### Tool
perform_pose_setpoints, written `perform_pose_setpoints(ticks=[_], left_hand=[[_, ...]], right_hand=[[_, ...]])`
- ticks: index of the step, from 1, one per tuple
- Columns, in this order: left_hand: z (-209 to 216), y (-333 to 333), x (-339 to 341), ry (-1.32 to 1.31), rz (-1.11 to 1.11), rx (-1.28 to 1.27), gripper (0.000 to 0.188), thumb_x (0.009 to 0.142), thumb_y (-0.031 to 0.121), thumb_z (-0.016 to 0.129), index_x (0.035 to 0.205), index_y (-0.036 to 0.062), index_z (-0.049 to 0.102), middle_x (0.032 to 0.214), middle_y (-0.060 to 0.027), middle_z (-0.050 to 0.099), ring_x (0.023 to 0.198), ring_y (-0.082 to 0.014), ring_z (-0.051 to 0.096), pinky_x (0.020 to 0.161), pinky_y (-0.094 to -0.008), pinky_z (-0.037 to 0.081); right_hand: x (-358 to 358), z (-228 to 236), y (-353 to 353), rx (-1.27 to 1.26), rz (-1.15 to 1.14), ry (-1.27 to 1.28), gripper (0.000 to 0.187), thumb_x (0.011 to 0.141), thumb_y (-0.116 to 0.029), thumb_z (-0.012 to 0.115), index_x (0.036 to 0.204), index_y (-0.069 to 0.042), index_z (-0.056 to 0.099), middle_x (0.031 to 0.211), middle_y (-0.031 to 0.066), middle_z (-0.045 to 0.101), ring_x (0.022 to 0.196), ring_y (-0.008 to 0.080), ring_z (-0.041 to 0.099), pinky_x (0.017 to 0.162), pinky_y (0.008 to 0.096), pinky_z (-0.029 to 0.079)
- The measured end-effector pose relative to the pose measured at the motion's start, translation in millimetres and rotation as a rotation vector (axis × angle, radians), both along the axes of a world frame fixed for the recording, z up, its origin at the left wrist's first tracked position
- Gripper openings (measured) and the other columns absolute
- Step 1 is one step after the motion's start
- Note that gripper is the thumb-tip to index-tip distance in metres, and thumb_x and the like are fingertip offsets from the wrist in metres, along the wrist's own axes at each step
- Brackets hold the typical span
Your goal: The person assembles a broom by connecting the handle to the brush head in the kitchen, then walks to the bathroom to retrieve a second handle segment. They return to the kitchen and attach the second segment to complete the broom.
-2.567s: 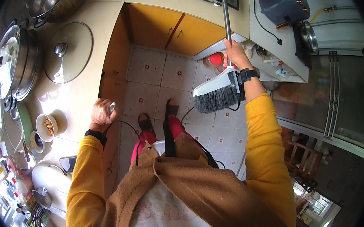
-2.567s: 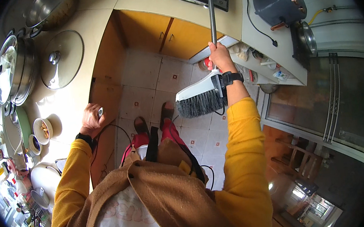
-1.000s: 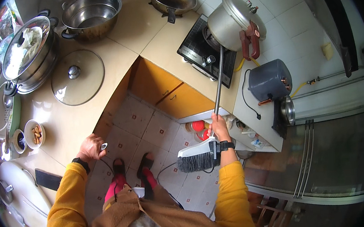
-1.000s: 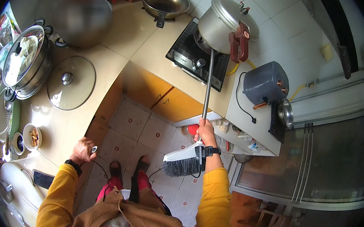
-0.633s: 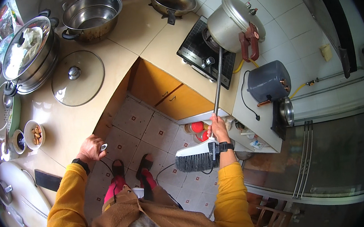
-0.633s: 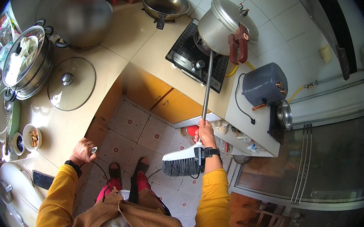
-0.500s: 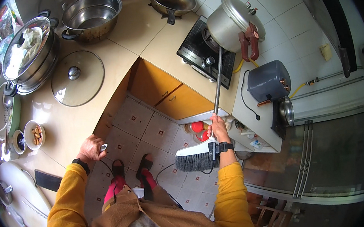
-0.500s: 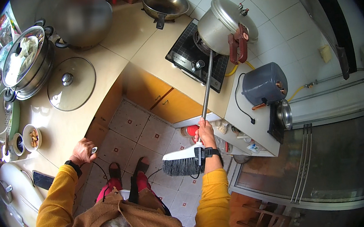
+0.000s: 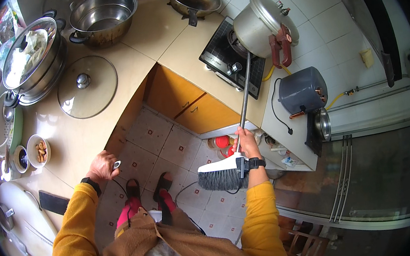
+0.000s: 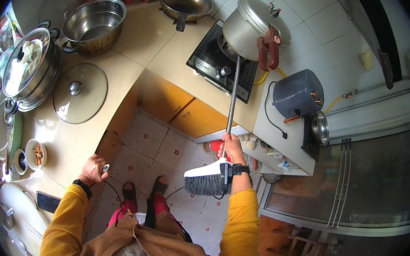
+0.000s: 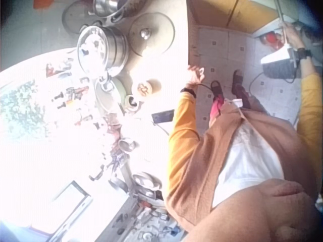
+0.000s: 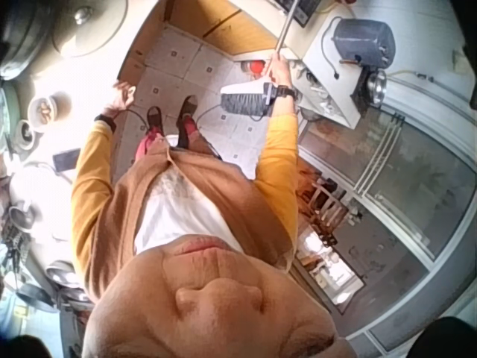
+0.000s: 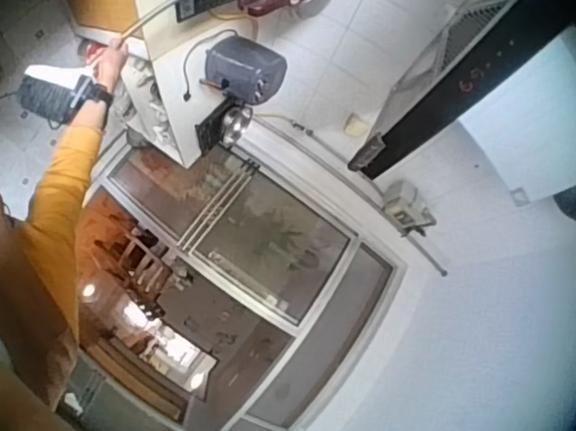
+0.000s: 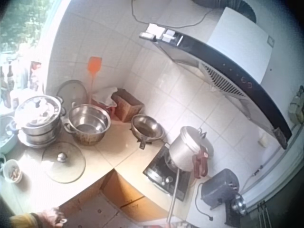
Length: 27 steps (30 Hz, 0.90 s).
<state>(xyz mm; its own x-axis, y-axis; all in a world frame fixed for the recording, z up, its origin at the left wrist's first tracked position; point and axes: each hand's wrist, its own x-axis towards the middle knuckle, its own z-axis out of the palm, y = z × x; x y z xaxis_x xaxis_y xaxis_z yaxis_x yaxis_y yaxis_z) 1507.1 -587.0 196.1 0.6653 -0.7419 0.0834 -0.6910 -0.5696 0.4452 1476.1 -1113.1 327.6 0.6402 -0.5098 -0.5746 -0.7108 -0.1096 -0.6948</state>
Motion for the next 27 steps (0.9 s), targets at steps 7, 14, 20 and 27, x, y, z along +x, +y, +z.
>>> perform_pose_setpoints(ticks=[7,14,20,27], left_hand=[[1,0,0,0.015,0.008,0.002,0.022,0.063,0.031,0.055,0.061,0.0093,0.053,0.064,-0.0082,0.055,0.064,-0.0277,0.055,0.071,-0.036,0.044],[0,0,0,0.009,-0.002,-0.004,0.024,0.063,0.033,0.054,0.062,0.0093,0.053,0.064,-0.0083,0.055,0.065,-0.028,0.055,0.071,-0.0361,0.044],[-1,0,1,0.012,-0.006,0.018,0.024,0.063,0.033,0.054,0.061,0.0094,0.053,0.063,-0.0079,0.055,0.065,-0.0274,0.055,0.071,-0.036,0.044],[-1,1,1,0.014,-0.014,0.009,0.024,0.063,0.033,0.054,0.061,0.0098,0.053,0.064,-0.008,0.054,0.065,-0.0274,0.055,0.071,-0.0363,0.044]], right_hand=[[1,0,6,0.021,-0.059,-0.004,0.035,0.098,-0.037,0.043,0.101,-0.003,0.049,0.062,0.0077,0.051,0.045,0.0193,0.053,0.041,0.0349,0.05],[0,-12,1,0.087,-0.073,-0.012,0.031,0.099,-0.035,0.043,0.104,-0.004,0.045,0.061,0.0082,0.051,0.043,0.0206,0.053,0.041,0.0362,0.049],[0,-17,0,0.021,-0.026,-0.031,0.02,0.098,-0.027,0.047,0.106,-0.01,0.041,0.061,0.0081,0.051,0.043,0.0197,0.053,0.039,0.0348,0.048],[2,-14,3,0.005,-0.043,-0.031,0.021,0.097,-0.027,0.047,0.109,-0.01,0.042,0.064,0.0081,0.051,0.043,0.0197,0.054,0.038,0.035,0.049]])
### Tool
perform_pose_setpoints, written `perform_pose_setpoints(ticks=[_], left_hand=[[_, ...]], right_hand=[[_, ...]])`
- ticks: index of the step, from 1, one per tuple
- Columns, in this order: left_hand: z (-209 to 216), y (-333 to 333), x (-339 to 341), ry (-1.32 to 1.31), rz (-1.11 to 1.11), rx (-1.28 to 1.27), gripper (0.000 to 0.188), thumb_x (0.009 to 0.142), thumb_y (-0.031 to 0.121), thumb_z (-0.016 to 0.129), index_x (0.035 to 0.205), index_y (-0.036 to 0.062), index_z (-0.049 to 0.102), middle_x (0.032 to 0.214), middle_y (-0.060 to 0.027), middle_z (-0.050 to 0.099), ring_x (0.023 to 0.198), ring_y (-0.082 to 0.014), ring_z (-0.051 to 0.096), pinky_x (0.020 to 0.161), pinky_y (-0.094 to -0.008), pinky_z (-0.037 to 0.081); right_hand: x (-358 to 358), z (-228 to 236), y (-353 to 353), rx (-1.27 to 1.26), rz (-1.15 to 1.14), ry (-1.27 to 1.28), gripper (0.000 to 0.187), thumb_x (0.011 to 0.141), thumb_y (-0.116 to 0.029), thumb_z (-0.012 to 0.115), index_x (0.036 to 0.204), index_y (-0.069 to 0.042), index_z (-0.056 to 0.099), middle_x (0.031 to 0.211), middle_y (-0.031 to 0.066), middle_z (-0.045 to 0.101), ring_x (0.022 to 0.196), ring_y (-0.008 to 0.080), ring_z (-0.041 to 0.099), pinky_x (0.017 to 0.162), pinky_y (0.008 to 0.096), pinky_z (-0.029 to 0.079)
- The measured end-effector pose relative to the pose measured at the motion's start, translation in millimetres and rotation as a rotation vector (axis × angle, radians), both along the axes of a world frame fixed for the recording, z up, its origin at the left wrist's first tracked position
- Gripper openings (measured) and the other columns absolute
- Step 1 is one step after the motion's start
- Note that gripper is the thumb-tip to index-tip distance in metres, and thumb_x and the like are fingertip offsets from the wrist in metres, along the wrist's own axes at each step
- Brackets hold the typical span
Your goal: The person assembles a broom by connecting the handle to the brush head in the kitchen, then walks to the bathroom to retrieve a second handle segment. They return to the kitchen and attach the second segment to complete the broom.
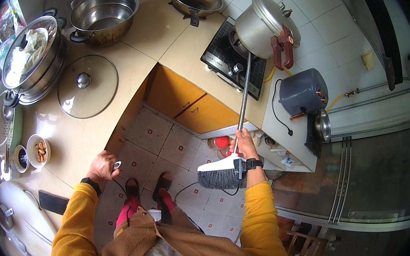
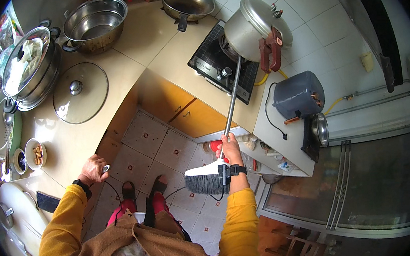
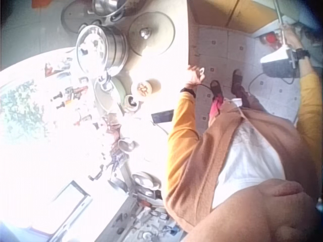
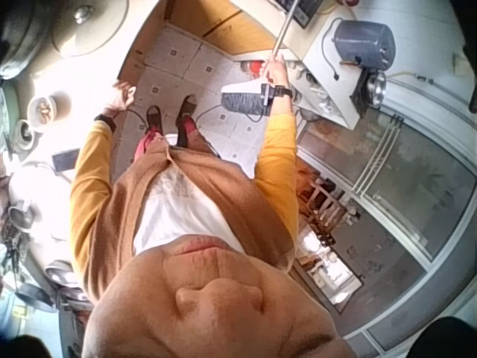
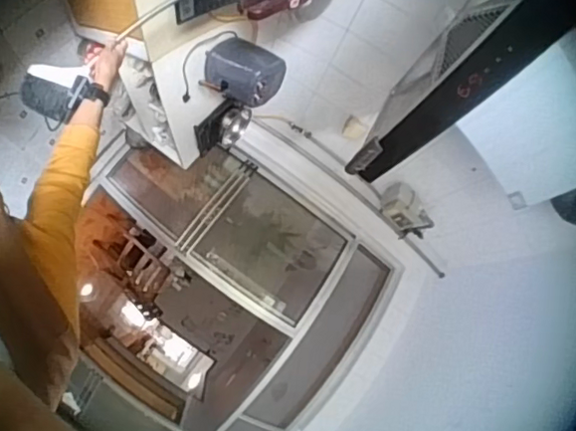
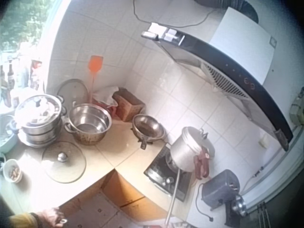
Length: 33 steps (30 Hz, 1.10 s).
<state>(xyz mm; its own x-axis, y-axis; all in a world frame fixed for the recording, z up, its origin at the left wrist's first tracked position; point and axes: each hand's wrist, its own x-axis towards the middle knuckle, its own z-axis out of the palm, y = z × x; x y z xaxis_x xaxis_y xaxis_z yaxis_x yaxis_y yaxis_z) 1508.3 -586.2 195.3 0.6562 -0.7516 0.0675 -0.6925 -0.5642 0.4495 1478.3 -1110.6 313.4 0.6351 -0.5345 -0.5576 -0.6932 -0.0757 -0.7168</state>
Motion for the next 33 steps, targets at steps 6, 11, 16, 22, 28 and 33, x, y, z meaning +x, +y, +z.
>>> perform_pose_setpoints(ticks=[6,11,16,22,28,33], left_hand=[[-1,0,-1,-0.001,0.003,-0.016,0.023,0.062,0.032,0.054,0.061,0.0098,0.052,0.064,-0.0082,0.054,0.065,-0.0276,0.054,0.071,-0.0363,0.044],[0,-1,-1,-0.002,0.008,-0.019,0.022,0.062,0.032,0.054,0.061,0.0098,0.052,0.064,-0.0083,0.054,0.065,-0.0278,0.054,0.071,-0.0366,0.044],[2,-1,-1,0.004,0.011,-0.015,0.022,0.062,0.032,0.054,0.061,0.0097,0.052,0.064,-0.0083,0.054,0.065,-0.0279,0.054,0.071,-0.0365,0.044],[0,-1,-1,0.005,0.018,-0.007,0.022,0.061,0.031,0.054,0.063,0.0093,0.054,0.064,-0.0084,0.055,0.064,-0.0286,0.054,0.07,-0.0367,0.044],[0,-2,-2,0.016,0.023,0.024,0.02,0.062,0.03,0.054,0.061,0.0097,0.053,0.065,-0.0077,0.055,0.066,-0.0269,0.055,0.072,-0.0357,0.045],[-1,-2,-2,-0.01,0.024,-0.008,0.02,0.062,0.03,0.054,0.062,0.0098,0.054,0.065,-0.0076,0.055,0.066,-0.0264,0.055,0.072,-0.0353,0.045]], right_hand=[[1,3,1,-0.065,0.037,-0.016,0.021,0.098,-0.026,0.044,0.109,-0.007,0.044,0.068,0.0077,0.051,0.043,0.0196,0.055,0.038,0.0344,0.049],[3,-1,1,-0.028,0.029,-0.02,0.02,0.099,-0.026,0.042,0.103,-0.007,0.043,0.063,0.0064,0.05,0.041,0.0186,0.052,0.039,0.0335,0.048],[5,-3,4,0.021,0.011,-0.06,0.017,0.097,-0.023,0.048,0.103,-0.008,0.042,0.06,0.006,0.05,0.04,0.018,0.05,0.038,0.0337,0.046],[7,-1,9,-0.02,-0.002,-0.135,0.03,0.092,-0.017,0.059,0.113,-0.012,0.039,0.066,0.0076,0.052,0.045,0.0186,0.054,0.039,0.0339,0.05],[9,-3,7,0.006,-0.039,-0.121,0.029,0.092,-0.018,0.058,0.115,-0.013,0.041,0.07,0.008,0.054,0.045,0.0192,0.056,0.039,0.035,0.051],[11,-4,4,0.016,-0.052,-0.099,0.023,0.095,-0.019,0.053,0.114,-0.011,0.043,0.073,0.0075,0.053,0.046,0.0196,0.058,0.038,0.0351,0.05]])
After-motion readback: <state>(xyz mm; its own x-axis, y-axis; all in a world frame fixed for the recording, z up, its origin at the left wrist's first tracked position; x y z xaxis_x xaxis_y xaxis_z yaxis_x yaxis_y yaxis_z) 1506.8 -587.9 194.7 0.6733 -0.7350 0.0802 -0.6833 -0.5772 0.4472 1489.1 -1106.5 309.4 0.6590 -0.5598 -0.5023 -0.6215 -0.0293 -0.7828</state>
